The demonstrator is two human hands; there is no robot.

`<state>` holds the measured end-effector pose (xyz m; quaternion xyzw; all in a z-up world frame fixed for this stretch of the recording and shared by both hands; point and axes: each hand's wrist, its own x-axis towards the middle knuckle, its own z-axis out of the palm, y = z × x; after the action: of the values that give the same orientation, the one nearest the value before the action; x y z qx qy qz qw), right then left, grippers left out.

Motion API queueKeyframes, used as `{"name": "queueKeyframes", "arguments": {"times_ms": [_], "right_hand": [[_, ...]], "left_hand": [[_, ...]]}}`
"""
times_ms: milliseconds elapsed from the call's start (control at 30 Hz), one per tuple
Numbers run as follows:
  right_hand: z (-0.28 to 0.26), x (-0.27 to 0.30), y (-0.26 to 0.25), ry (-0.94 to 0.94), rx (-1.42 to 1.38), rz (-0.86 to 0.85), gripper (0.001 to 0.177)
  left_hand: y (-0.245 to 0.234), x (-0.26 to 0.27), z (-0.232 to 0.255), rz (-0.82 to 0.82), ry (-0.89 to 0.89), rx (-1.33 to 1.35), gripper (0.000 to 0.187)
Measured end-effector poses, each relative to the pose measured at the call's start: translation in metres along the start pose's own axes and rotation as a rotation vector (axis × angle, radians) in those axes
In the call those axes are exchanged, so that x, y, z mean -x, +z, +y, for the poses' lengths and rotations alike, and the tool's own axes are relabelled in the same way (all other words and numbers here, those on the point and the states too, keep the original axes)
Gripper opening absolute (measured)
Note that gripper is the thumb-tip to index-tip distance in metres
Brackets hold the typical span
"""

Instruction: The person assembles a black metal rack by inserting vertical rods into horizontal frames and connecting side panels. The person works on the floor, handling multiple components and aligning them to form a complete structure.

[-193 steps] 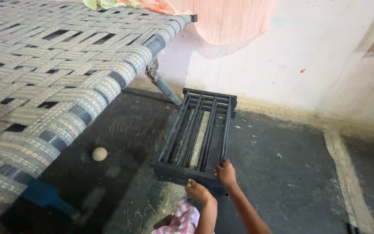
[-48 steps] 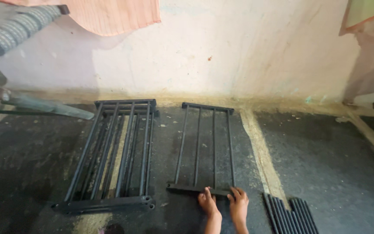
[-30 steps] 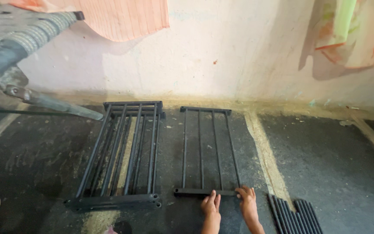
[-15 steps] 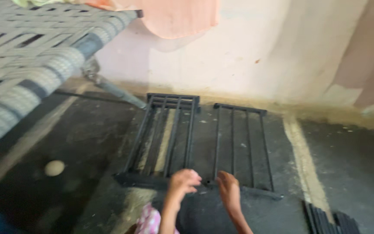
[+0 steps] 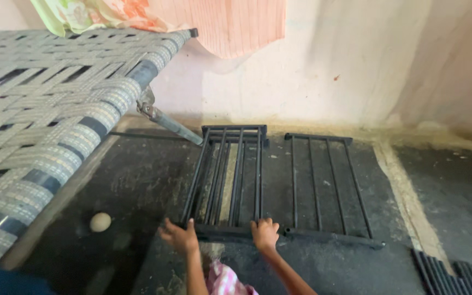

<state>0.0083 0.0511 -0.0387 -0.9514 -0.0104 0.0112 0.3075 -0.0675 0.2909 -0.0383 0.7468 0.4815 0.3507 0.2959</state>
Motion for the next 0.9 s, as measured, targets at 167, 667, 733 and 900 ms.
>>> {"name": "queueKeyframes", "arguments": {"times_ms": [167, 667, 733, 900], "right_hand": [[0.009, 0.002, 0.002, -0.128, -0.096, 0.192, 0.03], [0.132, 0.118, -0.077, -0.023, -0.335, 0.51, 0.028], [0.138, 0.127, -0.087, 0.029, -0.379, 0.458, 0.03], [0.164, 0.124, -0.156, 0.191, -1.004, 0.347, 0.045]], "left_hand": [[-0.005, -0.008, -0.002, 0.176, -0.016, 0.151, 0.084], [-0.025, 0.184, 0.136, -0.058, -0.422, 0.936, 0.027], [-0.015, 0.191, 0.136, -0.09, -0.475, 0.989, 0.026], [0.007, 0.186, 0.11, -0.298, -0.494, 1.141, 0.028]]}}
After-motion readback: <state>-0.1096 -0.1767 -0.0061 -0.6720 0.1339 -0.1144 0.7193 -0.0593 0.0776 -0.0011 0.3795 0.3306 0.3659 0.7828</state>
